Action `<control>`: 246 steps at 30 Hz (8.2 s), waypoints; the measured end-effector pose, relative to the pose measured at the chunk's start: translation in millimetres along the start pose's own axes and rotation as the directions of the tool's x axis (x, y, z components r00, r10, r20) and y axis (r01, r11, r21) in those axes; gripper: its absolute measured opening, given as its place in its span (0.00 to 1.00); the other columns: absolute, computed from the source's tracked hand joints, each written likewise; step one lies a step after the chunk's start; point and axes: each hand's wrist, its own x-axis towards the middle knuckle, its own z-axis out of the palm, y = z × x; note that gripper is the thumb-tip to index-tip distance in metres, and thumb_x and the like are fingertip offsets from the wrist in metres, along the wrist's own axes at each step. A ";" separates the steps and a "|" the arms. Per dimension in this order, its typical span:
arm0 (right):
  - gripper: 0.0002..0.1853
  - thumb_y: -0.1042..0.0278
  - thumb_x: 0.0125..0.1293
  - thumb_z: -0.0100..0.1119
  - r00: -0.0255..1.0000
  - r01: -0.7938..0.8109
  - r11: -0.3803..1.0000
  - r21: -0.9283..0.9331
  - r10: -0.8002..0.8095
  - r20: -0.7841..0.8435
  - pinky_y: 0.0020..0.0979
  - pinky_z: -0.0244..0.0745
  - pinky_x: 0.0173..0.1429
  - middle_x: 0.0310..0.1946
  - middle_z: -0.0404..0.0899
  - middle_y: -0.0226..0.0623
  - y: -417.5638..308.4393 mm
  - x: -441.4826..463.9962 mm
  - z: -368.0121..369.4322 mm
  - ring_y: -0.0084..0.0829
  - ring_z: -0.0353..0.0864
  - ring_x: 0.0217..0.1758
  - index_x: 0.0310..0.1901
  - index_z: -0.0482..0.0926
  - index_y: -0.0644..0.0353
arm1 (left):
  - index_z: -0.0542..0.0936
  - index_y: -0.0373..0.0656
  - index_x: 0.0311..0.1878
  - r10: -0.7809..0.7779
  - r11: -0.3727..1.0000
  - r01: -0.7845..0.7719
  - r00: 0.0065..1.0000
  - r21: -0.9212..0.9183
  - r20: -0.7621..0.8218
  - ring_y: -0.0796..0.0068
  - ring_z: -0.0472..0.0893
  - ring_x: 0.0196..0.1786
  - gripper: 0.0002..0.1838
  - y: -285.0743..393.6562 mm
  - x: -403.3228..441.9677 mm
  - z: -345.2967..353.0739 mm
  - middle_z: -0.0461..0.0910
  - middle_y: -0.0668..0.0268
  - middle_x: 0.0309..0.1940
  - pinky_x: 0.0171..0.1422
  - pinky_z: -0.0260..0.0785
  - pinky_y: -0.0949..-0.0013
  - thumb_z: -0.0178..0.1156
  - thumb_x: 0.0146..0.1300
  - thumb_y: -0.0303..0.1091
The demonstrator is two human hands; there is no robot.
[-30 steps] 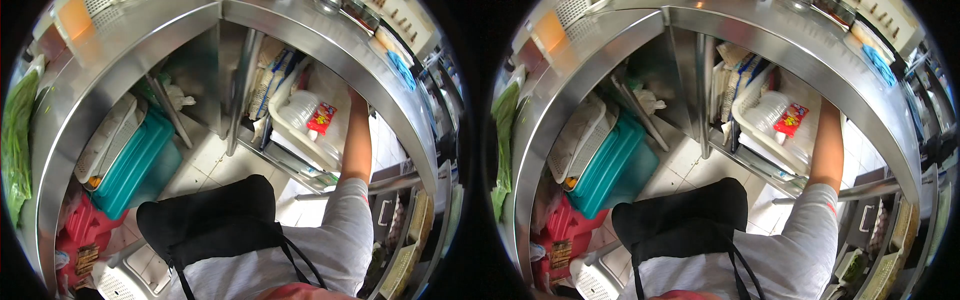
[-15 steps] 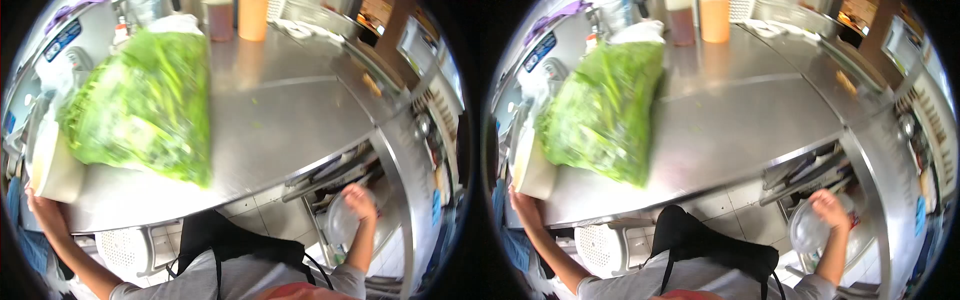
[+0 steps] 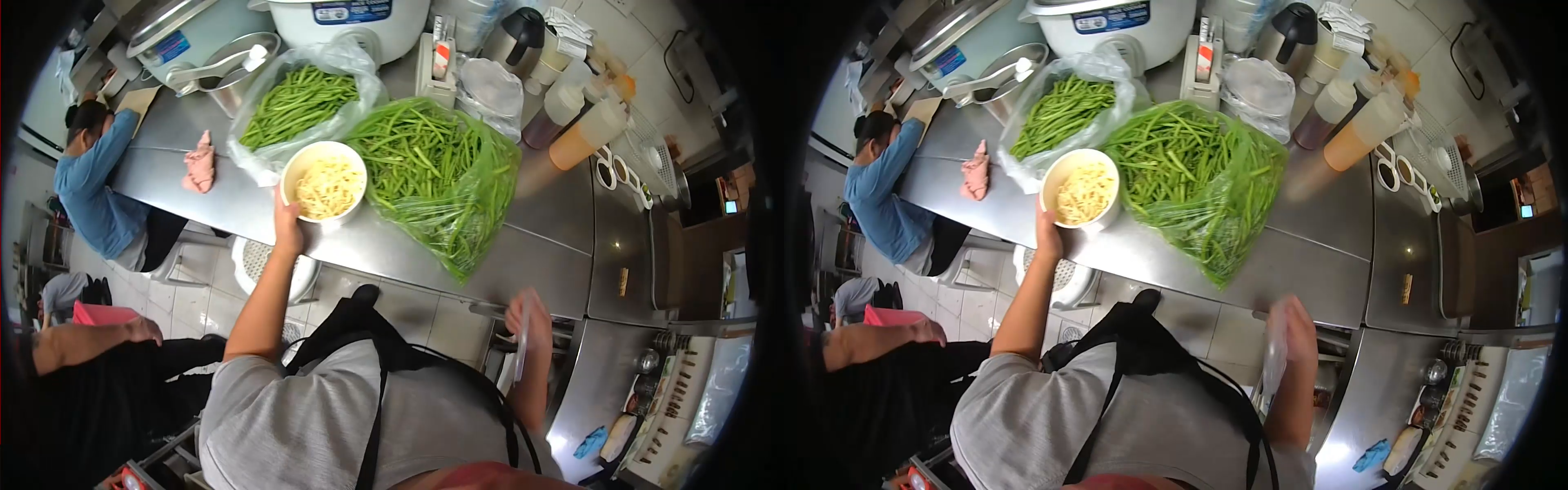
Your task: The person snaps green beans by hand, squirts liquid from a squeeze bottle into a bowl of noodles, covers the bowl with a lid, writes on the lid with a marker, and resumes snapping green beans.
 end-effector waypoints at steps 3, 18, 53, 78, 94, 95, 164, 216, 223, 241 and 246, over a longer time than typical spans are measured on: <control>0.07 0.65 0.63 0.43 0.983 0.051 0.953 -0.298 0.004 0.181 0.19 0.53 0.20 0.17 0.61 0.22 -47.7 29.3 103.4 0.13 0.58 0.18 0.30 0.66 0.57 | 0.60 0.32 0.56 -0.127 0.986 0.126 0.992 -0.106 -0.001 0.68 0.63 0.56 0.33 27.7 3.2 6.0 0.66 0.57 0.51 0.61 0.50 0.72 0.44 0.45 0.40; 0.12 0.59 0.58 0.48 0.913 0.271 0.238 -0.933 -0.372 0.170 0.39 0.67 0.42 0.39 0.71 0.44 -9.6 185.2 296.7 0.44 0.72 0.39 0.36 0.69 0.60 | 0.48 0.34 0.61 -0.196 0.946 0.219 0.973 -0.238 0.120 0.66 0.57 0.60 0.35 58.8 4.3 5.9 0.56 0.54 0.57 0.64 0.46 0.68 0.47 0.58 0.46; 0.10 0.61 0.57 0.48 0.848 0.370 0.243 -0.897 -0.483 0.219 0.41 0.66 0.37 0.30 0.71 0.45 -28.1 201.5 287.6 0.47 0.72 0.33 0.30 0.73 0.60 | 0.69 0.36 0.52 -0.453 0.891 0.420 0.798 0.173 0.398 0.66 0.72 0.48 0.22 49.8 80.3 -12.6 0.73 0.53 0.45 0.54 0.61 0.71 0.38 0.65 0.42; 0.24 0.46 0.53 0.41 0.842 -0.066 0.602 -0.796 -0.394 -0.368 0.41 0.63 0.51 0.36 0.76 0.51 -78.6 400.5 187.2 0.48 0.74 0.43 0.36 0.79 0.58 | 0.74 0.49 0.41 -0.324 0.614 -0.257 0.780 0.746 0.536 0.50 0.68 0.47 0.13 15.2 194.7 206.8 0.75 0.57 0.39 0.50 0.58 0.49 0.45 0.54 0.37; 0.09 0.67 0.56 0.54 0.900 0.404 0.759 -0.510 -0.429 0.074 0.23 0.62 0.25 0.17 0.69 0.28 -119.6 176.3 206.1 0.16 0.64 0.20 0.24 0.71 0.62 | 0.78 0.35 0.33 -0.651 0.746 0.635 0.634 0.200 0.416 0.74 0.69 0.30 0.17 -10.3 216.3 205.4 0.77 0.62 0.30 0.40 0.61 0.73 0.52 0.54 0.42; 0.09 0.68 0.56 0.54 0.910 0.392 0.746 -0.538 -0.402 0.104 0.23 0.62 0.26 0.17 0.69 0.29 -108.1 153.1 204.2 0.18 0.65 0.21 0.24 0.71 0.63 | 0.79 0.36 0.32 -0.660 0.728 0.671 0.629 0.142 0.411 0.75 0.68 0.29 0.16 -6.6 218.8 206.6 0.76 0.64 0.29 0.39 0.61 0.74 0.53 0.54 0.42; 0.15 0.60 0.59 0.50 0.935 0.020 0.680 -0.733 0.247 0.255 0.24 0.63 0.20 0.16 0.70 0.33 34.3 137.7 232.8 0.22 0.67 0.14 0.29 0.73 0.67 | 0.70 0.36 0.37 -0.801 0.592 0.772 0.597 -0.230 -0.058 0.84 0.70 0.18 0.09 61.1 8.4 -41.0 0.74 0.68 0.23 0.20 0.62 0.81 0.52 0.58 0.32; 0.26 0.53 0.60 0.47 0.850 0.107 0.983 -0.151 -0.169 -0.498 0.35 0.57 0.59 0.52 0.65 0.39 -123.3 75.8 -76.9 0.31 0.62 0.57 0.56 0.59 0.60 | 0.75 0.43 0.33 0.007 0.583 -0.762 0.354 0.284 0.935 0.65 0.72 0.39 0.11 85.0 -55.3 296.9 0.74 0.64 0.30 0.41 0.65 0.65 0.58 0.43 0.32; 0.29 0.56 0.55 0.52 0.632 0.053 0.282 -0.958 -0.752 -0.186 0.42 0.50 0.62 0.57 0.55 0.58 -121.5 85.4 -105.8 0.53 0.53 0.61 0.54 0.61 0.67 | 0.73 0.41 0.29 -0.078 0.516 -0.760 0.417 0.394 0.906 0.60 0.75 0.35 0.06 52.0 -65.3 312.2 0.74 0.58 0.30 0.40 0.68 0.62 0.49 0.50 0.32; 0.38 0.48 0.49 0.56 0.858 0.123 -0.210 -0.970 -0.469 0.210 0.50 0.38 0.65 0.61 0.51 0.51 -125.0 69.7 -57.7 0.48 0.44 0.66 0.58 0.57 0.64 | 0.71 0.38 0.25 -0.300 0.464 -0.585 0.603 0.665 0.739 0.55 0.76 0.26 0.06 54.1 -56.8 342.6 0.75 0.53 0.24 0.32 0.69 0.58 0.51 0.47 0.31; 0.37 0.50 0.49 0.56 0.837 0.365 -0.217 -0.905 -0.350 0.421 0.48 0.37 0.65 0.61 0.52 0.47 -130.2 68.9 -58.6 0.44 0.45 0.67 0.58 0.58 0.62 | 0.71 0.40 0.21 -0.092 0.686 -0.511 0.645 0.517 0.759 0.56 0.75 0.26 0.03 98.3 -42.1 339.4 0.73 0.56 0.21 0.31 0.68 0.60 0.54 0.42 0.27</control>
